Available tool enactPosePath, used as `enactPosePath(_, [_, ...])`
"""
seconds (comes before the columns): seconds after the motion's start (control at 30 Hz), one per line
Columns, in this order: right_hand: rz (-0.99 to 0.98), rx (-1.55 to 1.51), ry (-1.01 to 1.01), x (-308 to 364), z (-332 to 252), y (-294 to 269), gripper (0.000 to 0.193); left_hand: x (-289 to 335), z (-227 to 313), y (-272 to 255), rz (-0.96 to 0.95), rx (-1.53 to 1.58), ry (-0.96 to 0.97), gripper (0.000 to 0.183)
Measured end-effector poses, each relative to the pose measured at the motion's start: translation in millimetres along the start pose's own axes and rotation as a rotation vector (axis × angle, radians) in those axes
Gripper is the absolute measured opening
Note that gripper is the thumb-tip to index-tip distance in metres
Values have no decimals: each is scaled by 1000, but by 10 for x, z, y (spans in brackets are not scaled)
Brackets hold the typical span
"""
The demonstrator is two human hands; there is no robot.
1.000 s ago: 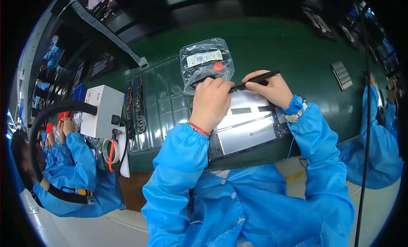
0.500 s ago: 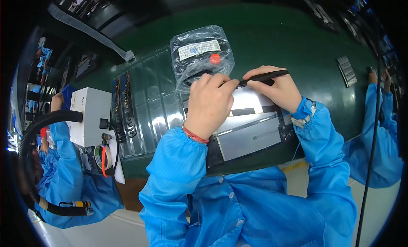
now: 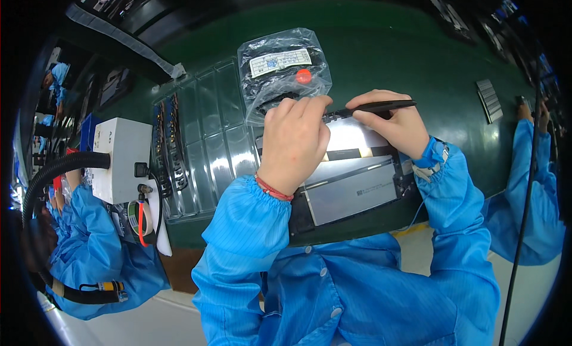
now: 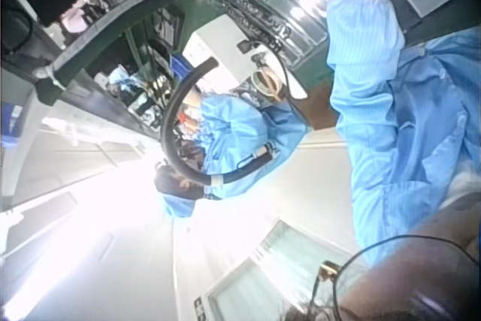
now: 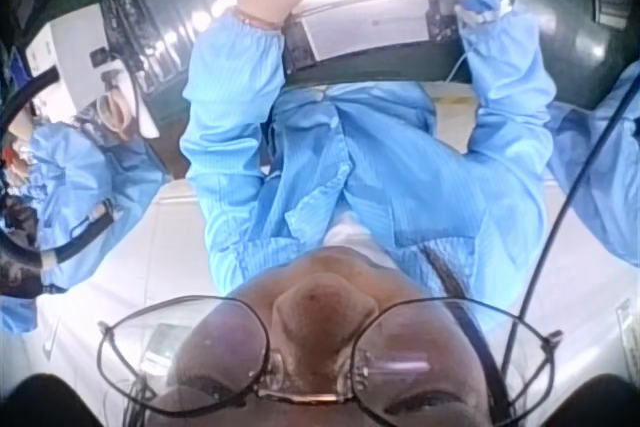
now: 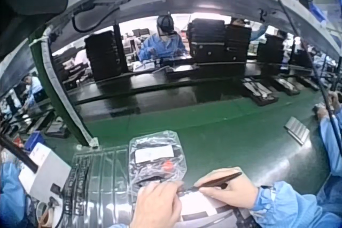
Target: Assembling a tablet device, installing batteries and internal boards into the frame.
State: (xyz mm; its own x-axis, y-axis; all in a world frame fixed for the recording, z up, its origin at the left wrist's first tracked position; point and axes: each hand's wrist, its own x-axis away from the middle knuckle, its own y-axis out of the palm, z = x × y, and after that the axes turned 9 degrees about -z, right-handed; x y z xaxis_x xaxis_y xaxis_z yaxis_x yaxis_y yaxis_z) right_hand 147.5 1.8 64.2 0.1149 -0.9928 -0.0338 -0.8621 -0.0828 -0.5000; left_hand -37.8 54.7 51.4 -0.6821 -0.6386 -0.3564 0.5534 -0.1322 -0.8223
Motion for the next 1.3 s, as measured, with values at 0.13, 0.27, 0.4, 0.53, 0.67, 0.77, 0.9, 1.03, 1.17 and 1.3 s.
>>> enactPosePath(0.13, [29,-76,15,6,27,8,18,-2,1,-7,-22,-5,-5,23])
enactPosePath(0.27, [22,-49,0,4,17,1,18,-1,-3,-5,-37,-1,-7,21])
enactPosePath(0.4, [7,-31,1,-9,-8,16,18,7,-5,-2,-54,-23,18,22])
enactPosePath(0.53, [-4,19,8,-15,-19,12,18,18,-18,5,-63,-78,48,25])
enactPosePath(0.67, [17,21,6,5,4,14,17,28,-22,33,-44,-248,118,25])
enactPosePath(0.77, [82,-112,23,19,39,19,17,31,-22,70,65,-341,197,19])
enactPosePath(0.9, [60,-50,0,14,28,11,16,35,-33,59,113,-313,143,17])
enactPosePath(1.03, [30,7,-30,2,39,2,17,28,-39,59,140,-302,119,15])
enactPosePath(1.17, [-2,58,-17,-10,2,1,17,22,-41,60,144,-284,127,15])
enactPosePath(1.3, [21,16,-42,-16,16,25,18,20,-20,51,129,-256,116,15])
